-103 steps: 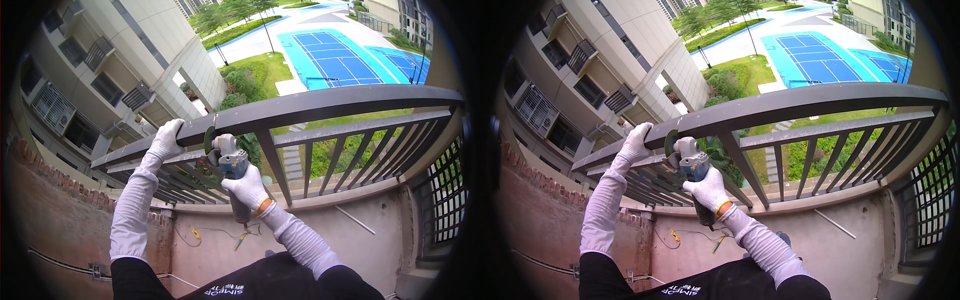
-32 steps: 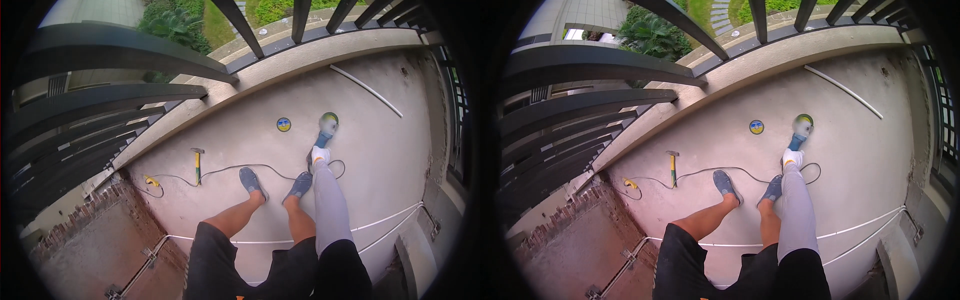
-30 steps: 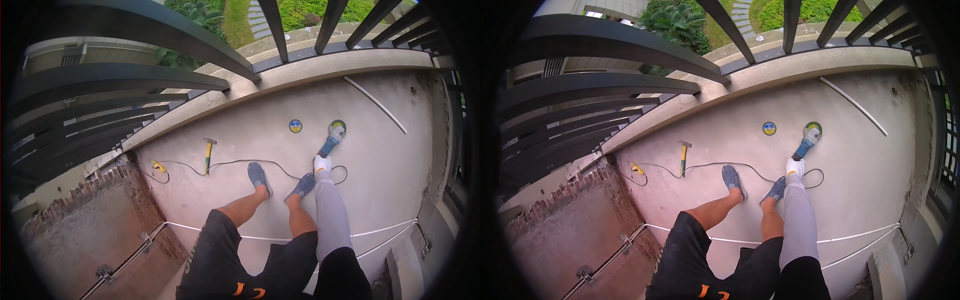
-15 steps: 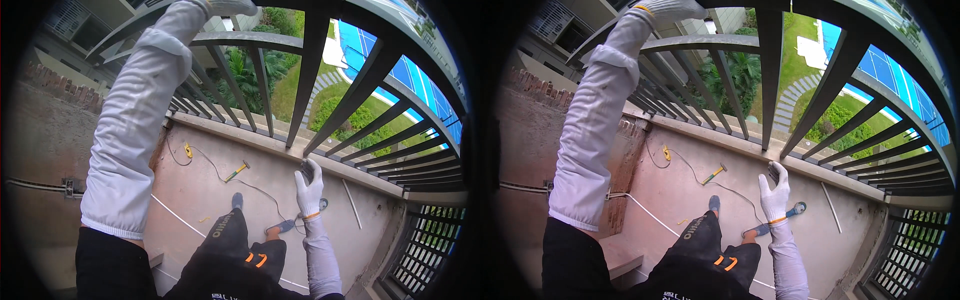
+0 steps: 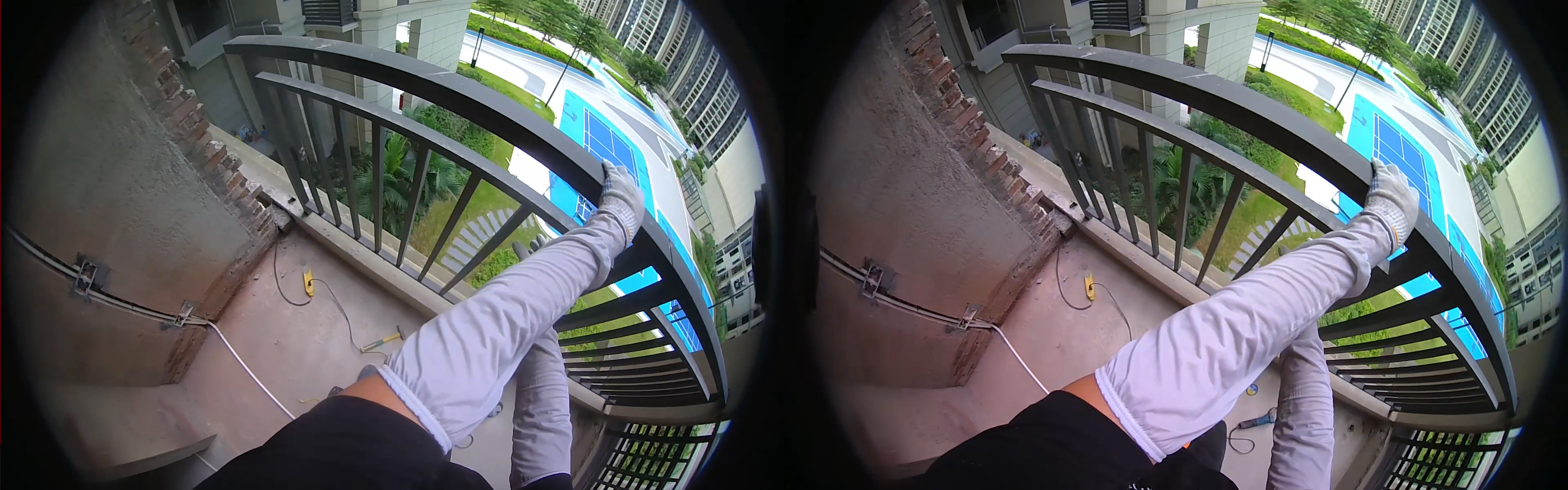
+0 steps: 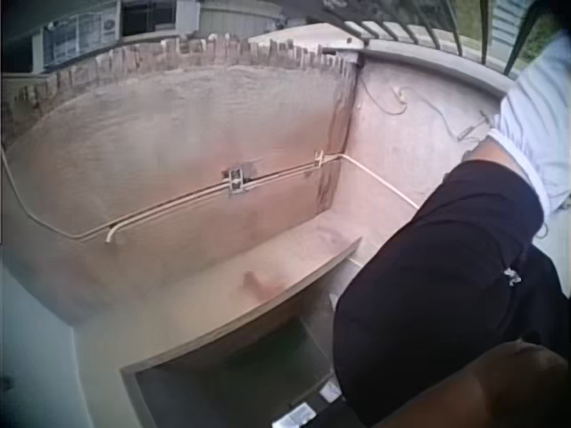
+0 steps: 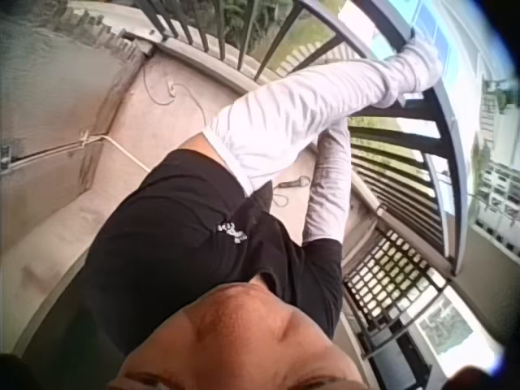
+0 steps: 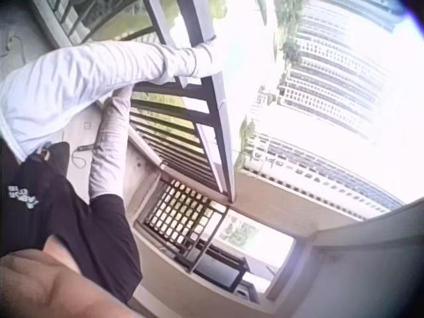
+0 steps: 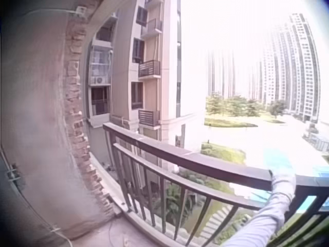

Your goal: The person holds an angle grinder with both hands and moves it along a metal railing on a balcony. They apply the spinning disc to the metal as sparks fly, move to different sections of the railing, and handle the disc on the tool with their hands.

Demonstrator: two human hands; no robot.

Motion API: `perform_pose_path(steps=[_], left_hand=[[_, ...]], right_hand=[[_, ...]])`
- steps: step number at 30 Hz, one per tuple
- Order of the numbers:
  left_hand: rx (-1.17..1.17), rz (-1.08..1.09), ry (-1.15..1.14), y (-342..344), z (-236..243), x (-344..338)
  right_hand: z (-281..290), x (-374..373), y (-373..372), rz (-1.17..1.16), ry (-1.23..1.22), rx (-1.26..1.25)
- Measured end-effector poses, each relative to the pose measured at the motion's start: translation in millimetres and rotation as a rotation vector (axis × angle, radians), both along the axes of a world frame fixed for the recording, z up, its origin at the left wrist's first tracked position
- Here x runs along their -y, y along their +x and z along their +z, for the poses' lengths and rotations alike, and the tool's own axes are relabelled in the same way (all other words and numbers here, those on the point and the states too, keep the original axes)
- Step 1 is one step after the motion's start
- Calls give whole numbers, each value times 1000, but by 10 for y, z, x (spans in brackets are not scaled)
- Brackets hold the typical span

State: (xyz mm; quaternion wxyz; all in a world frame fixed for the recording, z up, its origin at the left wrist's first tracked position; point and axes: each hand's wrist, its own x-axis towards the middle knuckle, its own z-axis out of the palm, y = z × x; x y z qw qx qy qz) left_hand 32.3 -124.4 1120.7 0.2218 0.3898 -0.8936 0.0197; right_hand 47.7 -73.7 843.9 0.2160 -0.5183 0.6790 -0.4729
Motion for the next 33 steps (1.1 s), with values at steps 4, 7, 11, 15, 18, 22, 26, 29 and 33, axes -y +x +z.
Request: perform_pose_path(steps=[4, 7, 11, 15, 18, 22, 26, 29, 33], left_hand=[[56, -26, 58, -465, -210, -12], [-32, -64, 41, -439, -19, -37], [-36, -69, -40, -148, -301, 153], [-582, -604, -177, 441, -409, -219], [-1100, -745, -321, 1740, -805, -137], [-938, 248, 225, 3869, -2188, 682], [-1017, 713, 453, 5840, -3069, 2125], [-786, 623, 258, 6183, -2849, 3137], [-995, 750, 332, 6209, -2870, 3932]], right_hand=[[77, 283, -21, 22, -41, 324], [209, 481, -312, 85, -68, 428], [209, 749, 271, 224, -89, 501], [207, 699, -82, -59, -78, 537], [127, 907, -6, -29, -159, 550], [120, 989, 268, -152, -268, 513], [148, 1019, 522, -185, -312, 543], [4, 963, 257, -200, -362, 489], [-62, 851, 227, -426, -337, 381]])
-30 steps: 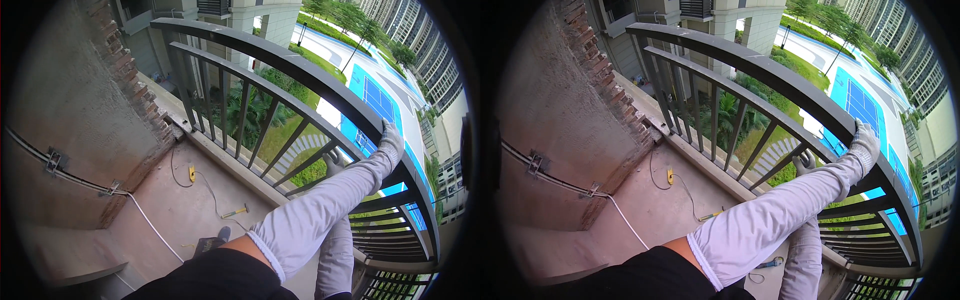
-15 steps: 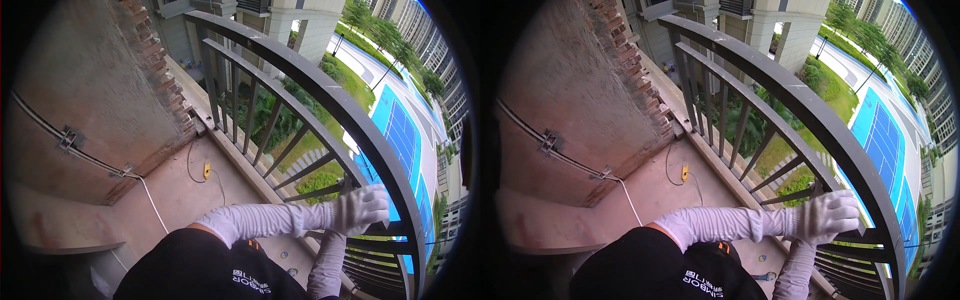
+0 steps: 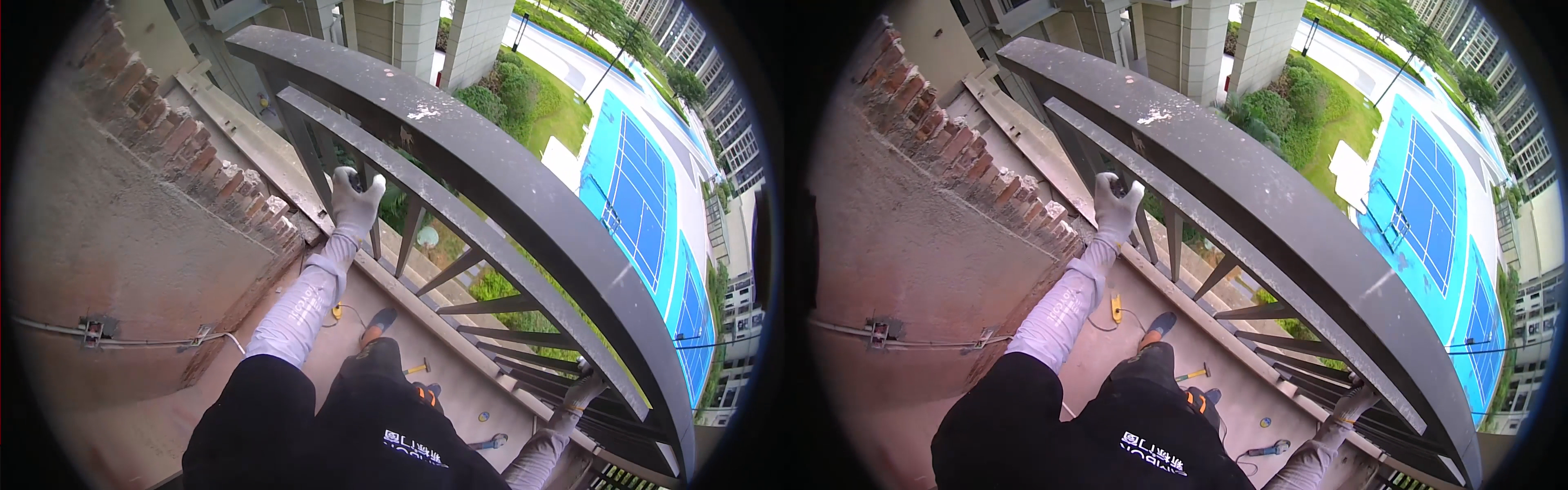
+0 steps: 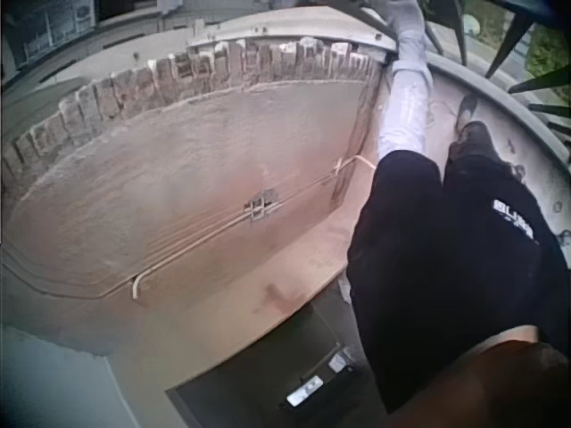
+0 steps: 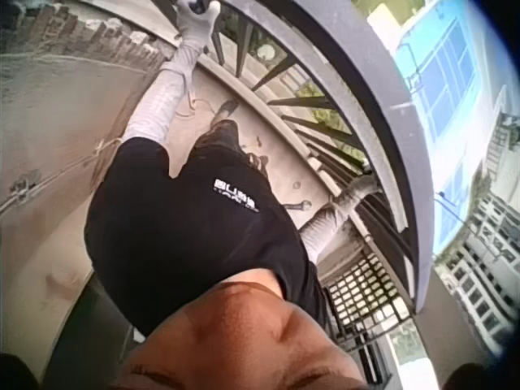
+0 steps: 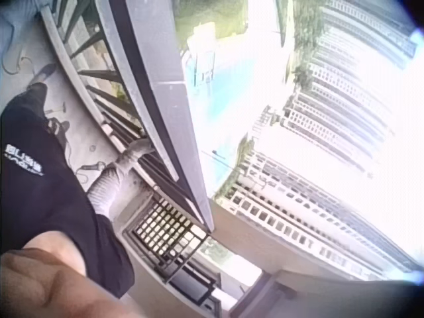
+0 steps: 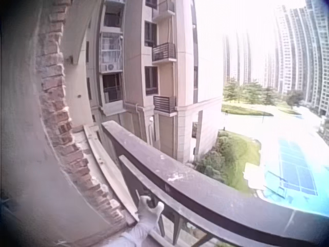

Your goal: The person holds an angle grinder with both hands and moves it along a metal railing on a balcony. They apply the spinning disc to the metal as sparks fly, move to different sections of the railing, and handle the disc on the tool with their hands.

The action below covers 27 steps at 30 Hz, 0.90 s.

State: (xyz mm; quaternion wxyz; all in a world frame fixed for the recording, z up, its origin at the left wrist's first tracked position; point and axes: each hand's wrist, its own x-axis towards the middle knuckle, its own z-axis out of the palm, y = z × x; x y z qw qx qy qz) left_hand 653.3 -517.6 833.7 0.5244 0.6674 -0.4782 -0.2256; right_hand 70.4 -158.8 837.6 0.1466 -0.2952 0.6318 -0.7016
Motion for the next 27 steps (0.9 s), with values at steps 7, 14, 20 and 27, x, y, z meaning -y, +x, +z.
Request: perform_pose_path(steps=[7, 14, 20, 27], left_hand=[[-209, -723, -21, 360, -198, 825], [-248, -690, 28, 645, -399, 1097], [-178, -671, 177, 512, -478, 656], [-416, -503, 275, 739, -605, 424]], right_hand=[[-372, -290, -440, -374, 204, -652], [-409, -93, -234, -366, 247, -542], [-400, -918, -15, -448, 486, -488], [-159, 153, 305, -383, 623, -578]])
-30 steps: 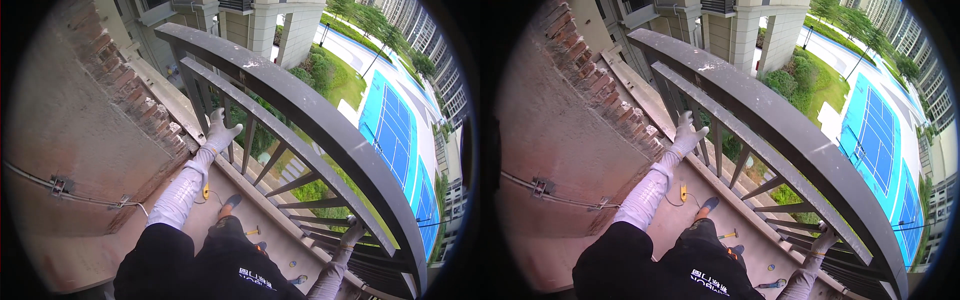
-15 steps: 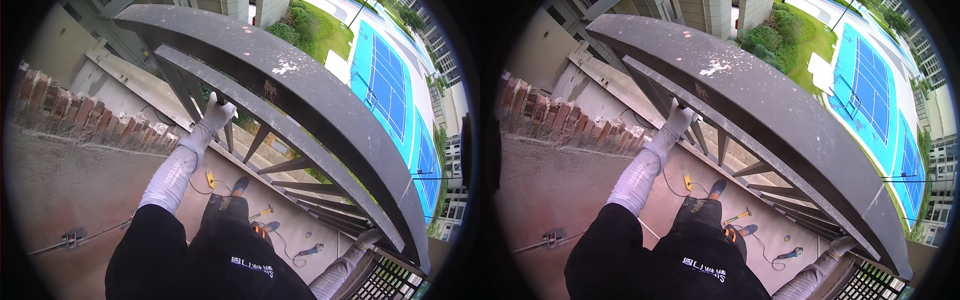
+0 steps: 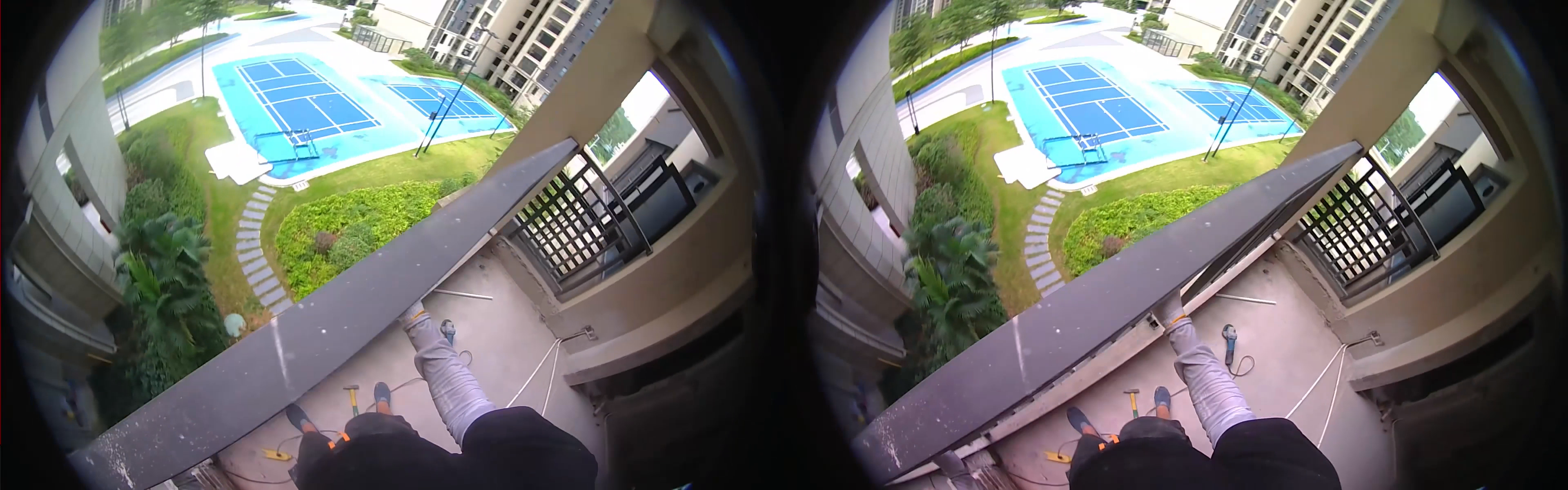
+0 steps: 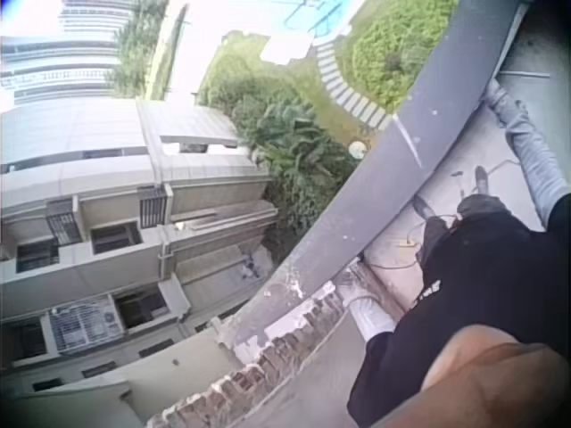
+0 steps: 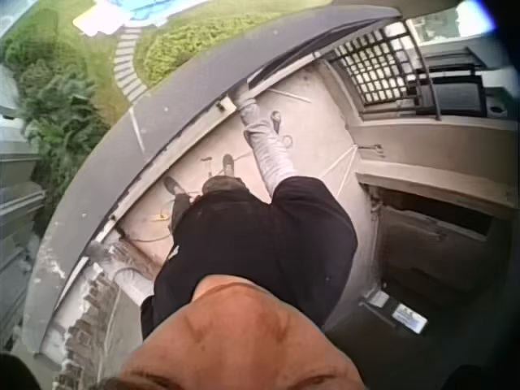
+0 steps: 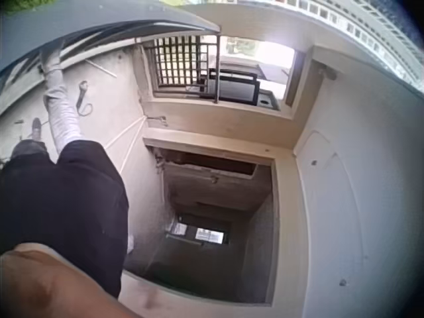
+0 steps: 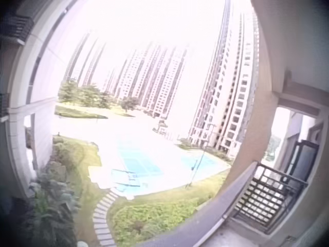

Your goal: The person holds an angle grinder with both hands and moves it along a metal railing on a balcony. They apply the spinning disc to the metal as sparks fly, move to different sections of the railing, and handle the disc on the tool with their hands.

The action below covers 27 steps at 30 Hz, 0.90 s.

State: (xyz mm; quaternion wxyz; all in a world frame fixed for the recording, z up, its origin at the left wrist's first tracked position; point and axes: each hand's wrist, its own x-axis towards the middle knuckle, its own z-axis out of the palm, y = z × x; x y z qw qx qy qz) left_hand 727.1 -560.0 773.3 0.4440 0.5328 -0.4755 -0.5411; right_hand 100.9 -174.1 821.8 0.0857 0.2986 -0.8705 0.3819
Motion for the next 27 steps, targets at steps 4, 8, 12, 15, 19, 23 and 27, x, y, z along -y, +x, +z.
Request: perform_pose_path(steps=[4, 8, 12, 15, 19, 23, 27], left_hand=[[2, -64, 34, -363, 174, 94], [-31, -83, 17, -361, 229, 264], [-133, -162, -60, -351, 233, 807], [-149, -225, -149, -794, 161, 1126], [-136, -234, -159, -1138, 267, 1426], [-81, -149, -128, -1199, 363, 1544], [-58, -143, -115, -1572, 303, 1628]], right_hand=[[75, -89, -28, 36, 6, 40], [142, 128, -55, 61, -85, 136], [242, 440, -64, 22, 303, 88], [30, 440, -310, -39, 119, 59], [265, 523, -252, -168, -74, 257], [749, 561, 121, -236, -209, 423], [741, 462, 67, -326, -215, 476]])
